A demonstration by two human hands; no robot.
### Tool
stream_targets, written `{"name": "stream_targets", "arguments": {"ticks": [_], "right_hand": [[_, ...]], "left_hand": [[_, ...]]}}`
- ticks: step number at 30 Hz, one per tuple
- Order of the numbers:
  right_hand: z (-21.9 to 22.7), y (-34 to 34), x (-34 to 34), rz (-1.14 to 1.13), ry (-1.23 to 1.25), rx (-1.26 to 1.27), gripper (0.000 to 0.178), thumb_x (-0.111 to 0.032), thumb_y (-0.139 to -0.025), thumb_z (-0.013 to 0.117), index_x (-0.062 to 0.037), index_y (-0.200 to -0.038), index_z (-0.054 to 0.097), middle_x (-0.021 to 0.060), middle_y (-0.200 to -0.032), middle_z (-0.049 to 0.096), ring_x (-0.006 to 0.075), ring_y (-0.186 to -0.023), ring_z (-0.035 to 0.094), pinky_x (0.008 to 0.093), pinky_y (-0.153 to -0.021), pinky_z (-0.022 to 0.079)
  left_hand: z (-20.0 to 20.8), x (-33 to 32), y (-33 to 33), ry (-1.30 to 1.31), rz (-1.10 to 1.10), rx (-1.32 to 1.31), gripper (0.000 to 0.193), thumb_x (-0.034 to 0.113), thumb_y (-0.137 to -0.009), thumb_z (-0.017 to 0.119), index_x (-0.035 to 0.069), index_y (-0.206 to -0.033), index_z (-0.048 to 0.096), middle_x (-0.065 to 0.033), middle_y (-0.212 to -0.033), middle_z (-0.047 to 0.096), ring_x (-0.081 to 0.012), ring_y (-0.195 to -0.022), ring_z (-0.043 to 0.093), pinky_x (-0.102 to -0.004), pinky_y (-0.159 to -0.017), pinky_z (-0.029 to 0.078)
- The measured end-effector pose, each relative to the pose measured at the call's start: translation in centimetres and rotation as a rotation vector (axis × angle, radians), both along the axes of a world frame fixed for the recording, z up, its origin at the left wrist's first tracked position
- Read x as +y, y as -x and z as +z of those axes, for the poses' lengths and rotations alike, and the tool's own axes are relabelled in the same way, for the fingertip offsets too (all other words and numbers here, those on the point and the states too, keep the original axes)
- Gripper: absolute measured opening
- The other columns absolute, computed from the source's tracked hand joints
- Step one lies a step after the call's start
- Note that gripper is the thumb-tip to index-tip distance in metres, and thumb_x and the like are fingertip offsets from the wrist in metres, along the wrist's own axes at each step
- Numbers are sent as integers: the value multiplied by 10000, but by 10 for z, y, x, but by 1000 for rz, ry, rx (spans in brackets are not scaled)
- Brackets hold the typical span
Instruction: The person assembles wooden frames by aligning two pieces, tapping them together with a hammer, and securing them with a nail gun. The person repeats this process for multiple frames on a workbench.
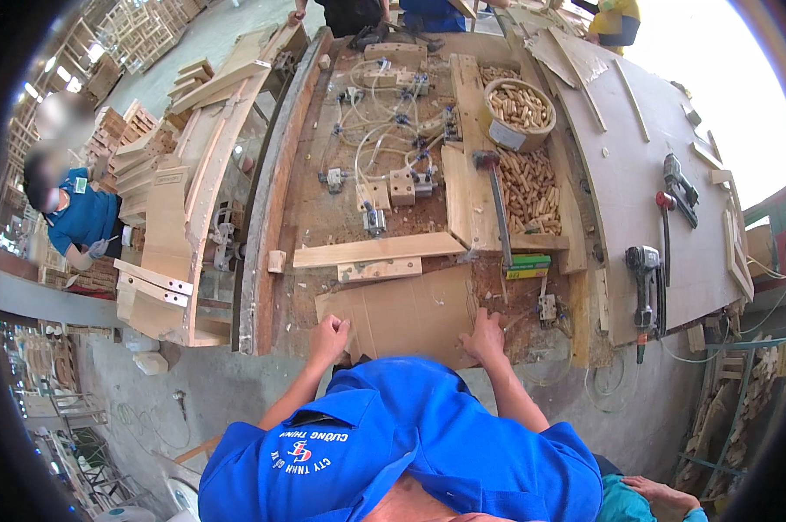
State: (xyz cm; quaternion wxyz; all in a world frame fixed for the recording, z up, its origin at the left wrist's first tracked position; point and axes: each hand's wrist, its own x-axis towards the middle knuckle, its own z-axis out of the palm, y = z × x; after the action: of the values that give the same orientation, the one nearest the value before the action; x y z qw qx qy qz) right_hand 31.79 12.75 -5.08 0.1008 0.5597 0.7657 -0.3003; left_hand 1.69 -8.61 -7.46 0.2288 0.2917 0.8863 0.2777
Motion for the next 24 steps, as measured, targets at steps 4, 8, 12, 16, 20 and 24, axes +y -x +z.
{"name": "stream_targets", "arguments": {"ticks": [4,8,12,16,20,24], "right_hand": [[1,1,7,37,18,-22,734,-266,-798,912,-22,-1323,461,331,-1347,506,555,-1180,639,587,-987,564],[-6,-3,5,29,-10,-13,759,-285,-790,921,-24,-1328,453,336,-1349,506,555,-1186,639,582,-988,568],[-2,-1,5,40,3,-13,747,-269,-801,914,-32,-1335,448,329,-1353,498,548,-1180,647,576,-983,572],[1,-1,5,36,11,-3,753,-267,-795,917,-40,-1335,444,326,-1363,494,550,-1180,645,578,-984,569],[2,-3,5,23,12,-3,756,-289,-805,904,-50,-1360,450,322,-1368,496,551,-1191,638,582,-985,563],[9,-9,3,-20,-30,71,616,-297,-852,859,-47,-1335,569,279,-1290,612,479,-1172,672,541,-968,569]], "left_hand": [[4,1,1,38,-21,35,351,370,-953,743,25,-894,707,-184,-818,749,-375,-777,740,-492,-717,559],[7,6,3,69,-27,-23,366,391,-954,734,30,-897,716,-181,-820,755,-383,-788,744,-499,-728,566],[6,4,3,75,-12,2,370,392,-945,747,30,-878,714,-166,-802,740,-350,-759,722,-481,-704,547],[7,5,3,72,-18,12,369,393,-946,744,31,-879,713,-166,-805,741,-349,-767,726,-477,-715,552],[8,8,3,84,-35,0,358,386,-950,741,33,-888,718,-168,-809,744,-351,-779,732,-476,-729,558],[9,6,4,103,-57,5,335,364,-953,742,32,-909,726,-176,-816,748,-367,-780,738,-484,-720,563]]}}
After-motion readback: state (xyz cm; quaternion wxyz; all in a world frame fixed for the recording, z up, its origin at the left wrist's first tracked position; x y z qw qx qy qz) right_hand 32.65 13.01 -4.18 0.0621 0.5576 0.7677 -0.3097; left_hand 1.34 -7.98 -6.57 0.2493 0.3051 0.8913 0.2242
